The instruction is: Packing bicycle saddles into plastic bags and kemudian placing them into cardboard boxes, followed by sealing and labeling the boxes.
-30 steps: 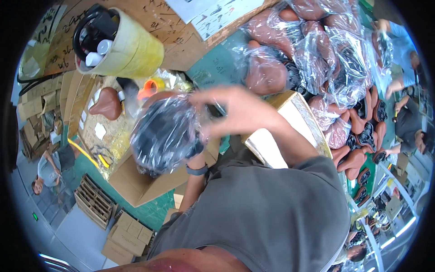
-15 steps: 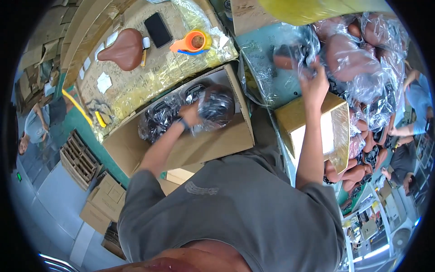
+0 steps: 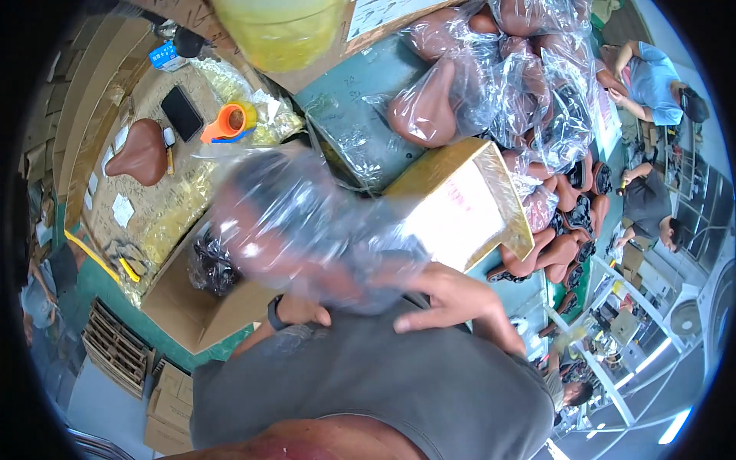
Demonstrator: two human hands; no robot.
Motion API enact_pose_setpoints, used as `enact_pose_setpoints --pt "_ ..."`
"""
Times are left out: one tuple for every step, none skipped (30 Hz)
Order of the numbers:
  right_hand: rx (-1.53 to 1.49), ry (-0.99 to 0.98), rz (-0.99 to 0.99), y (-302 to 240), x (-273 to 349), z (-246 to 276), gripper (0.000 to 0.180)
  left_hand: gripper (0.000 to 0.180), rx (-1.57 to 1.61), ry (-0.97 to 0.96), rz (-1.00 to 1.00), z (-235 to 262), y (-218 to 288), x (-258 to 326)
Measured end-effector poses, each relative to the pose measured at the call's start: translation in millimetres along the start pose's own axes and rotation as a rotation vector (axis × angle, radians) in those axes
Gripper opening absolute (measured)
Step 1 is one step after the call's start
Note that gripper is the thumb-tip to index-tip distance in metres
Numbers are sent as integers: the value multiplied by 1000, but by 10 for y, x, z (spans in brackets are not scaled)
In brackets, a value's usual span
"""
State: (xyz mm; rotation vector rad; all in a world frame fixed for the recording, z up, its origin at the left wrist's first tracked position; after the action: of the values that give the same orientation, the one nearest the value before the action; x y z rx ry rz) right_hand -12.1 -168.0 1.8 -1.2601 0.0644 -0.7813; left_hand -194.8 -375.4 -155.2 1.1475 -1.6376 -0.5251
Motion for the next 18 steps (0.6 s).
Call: enact_pose_setpoints --pt "12 -141 -24 165 -111 225 51 73 -488 -282 244 106 -124 185" --pt "29 -300 -45 377 -374 433 50 73 -487 -253 245 164 -239 323" --pt "45 -444 -71 615 -694 601 48 63 -639 -140 45 270 -365 409" --pt "358 -289 229 986 -1242 825 61 54 -791 -39 -164 341 -495 481" --pt "728 -88 182 1169 -1648 945 79 46 -932 72 -369 347 -521 551" --pt "1422 119 437 1701 -1979 1031 82 46 -939 75 -367 187 -334 525" --pt "1765 -4 460 2482 -2377 1186 79 45 -227 340 -326 72 24 540" --pt "1709 -37 564 2896 -2637 1257 72 44 498 589 -261 48 70 674" --pt "1656 -198 572 3051 -2813 1280 66 44 496 622 -258 118 -56 865" --pt "1647 -337 478 3017 -2928 1294 63 49 339 773 -238 351 -263 1134" --pt "1635 -478 390 2910 -3014 1293 59 53 179 923 -213 579 -431 1443" --pt "1538 -339 263 2852 -2879 1401 60 50 93 1011 -6 842 -626 1650" --pt "1426 -210 133 2824 -2579 1458 60 50 83 1017 7 1097 -625 1803" --pt "1221 -43 99 2718 -2407 1418 67 44 -35 1032 55 1366 -632 1932" --pt "1062 28 -164 2164 -2270 1161 76 38 -146 1061 103 1635 -676 2037" --pt "735 91 -85 1898 -2026 1097 82 35 -185 1155 70 1857 -641 2191" --pt "174 69 -304 1680 -1774 879 87 31 -213 1233 58 2124 -663 2284" --pt "95 9 -273 1416 -1467 564 88 34 -194 1226 104 2417 -756 2328"
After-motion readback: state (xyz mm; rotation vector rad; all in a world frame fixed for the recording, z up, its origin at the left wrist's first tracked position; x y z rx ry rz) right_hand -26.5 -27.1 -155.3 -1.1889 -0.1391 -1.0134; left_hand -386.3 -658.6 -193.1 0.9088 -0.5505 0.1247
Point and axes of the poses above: each hand's wrist, its own x-axis away from the middle knuckle, its own z-axis out of the back of the hand, y = z × x, the point moved 5 cm from there along -x, towards the middle knuckle, and after that the axes turned 3 degrees about y, right-handed, at the moved point
